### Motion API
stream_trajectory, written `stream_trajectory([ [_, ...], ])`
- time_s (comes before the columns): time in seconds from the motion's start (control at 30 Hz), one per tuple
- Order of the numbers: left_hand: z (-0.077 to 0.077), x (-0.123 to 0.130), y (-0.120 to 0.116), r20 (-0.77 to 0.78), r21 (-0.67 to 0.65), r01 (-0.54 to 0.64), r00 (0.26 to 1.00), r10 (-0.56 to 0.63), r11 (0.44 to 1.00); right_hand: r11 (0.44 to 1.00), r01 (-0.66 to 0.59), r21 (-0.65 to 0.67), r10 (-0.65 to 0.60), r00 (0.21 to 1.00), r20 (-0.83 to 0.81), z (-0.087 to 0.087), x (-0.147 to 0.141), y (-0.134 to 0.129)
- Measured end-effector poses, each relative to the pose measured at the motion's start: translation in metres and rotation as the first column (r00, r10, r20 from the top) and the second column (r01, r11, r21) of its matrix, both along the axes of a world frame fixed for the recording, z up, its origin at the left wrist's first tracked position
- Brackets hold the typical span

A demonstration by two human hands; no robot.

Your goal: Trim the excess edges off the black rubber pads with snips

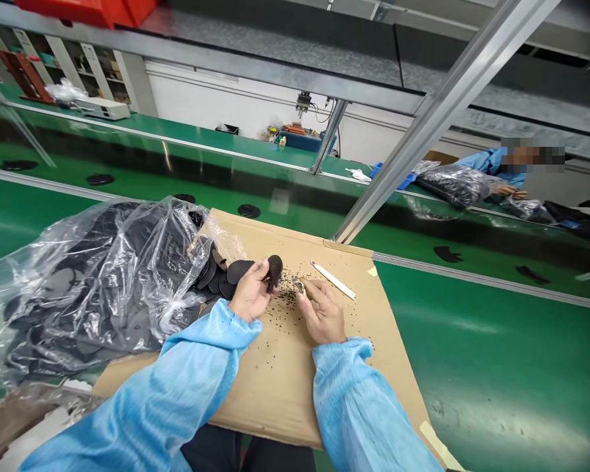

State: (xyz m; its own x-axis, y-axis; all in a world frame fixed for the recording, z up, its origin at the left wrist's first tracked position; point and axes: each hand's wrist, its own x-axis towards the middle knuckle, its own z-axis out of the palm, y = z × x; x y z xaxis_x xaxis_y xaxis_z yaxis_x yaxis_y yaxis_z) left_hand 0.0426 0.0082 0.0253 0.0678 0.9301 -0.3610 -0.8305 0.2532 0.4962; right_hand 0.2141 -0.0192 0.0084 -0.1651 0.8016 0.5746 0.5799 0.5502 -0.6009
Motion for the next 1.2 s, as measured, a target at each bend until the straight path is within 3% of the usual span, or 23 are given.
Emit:
stream_trajectory([
  [0.13,0.0017,-0.0028,-0.0021,0.053,-0.012,0.126,0.991,-0.125,0.992,0.995,-0.094,-0.025,0.095,0.995,0.036,0.0055,-0.0013,-0.0031],
  [0.47,-0.0004,-0.0041,-0.0022,0.021,-0.060,0.257,0.966,-0.257,0.964,0.978,-0.195,-0.071,0.201,0.975,0.092,0.0035,0.0009,-0.0046],
  [0.8,-0.0025,-0.0039,-0.0010,-0.031,-0.035,0.261,0.965,-0.262,0.965,0.971,-0.218,-0.095,0.226,0.970,0.090,0.0048,0.0014,-0.0059],
  [1.07,-0.0015,-0.0006,-0.0012,-0.143,-0.037,0.191,0.970,-0.195,0.981,0.984,-0.159,-0.073,0.173,0.950,0.261,0.0030,0.0033,-0.0054],
  [1.2,-0.0006,0.0009,-0.0031,-0.218,-0.047,0.162,0.961,-0.168,0.986,0.979,-0.178,-0.095,0.198,0.942,0.272,0.0010,0.0039,-0.0052],
])
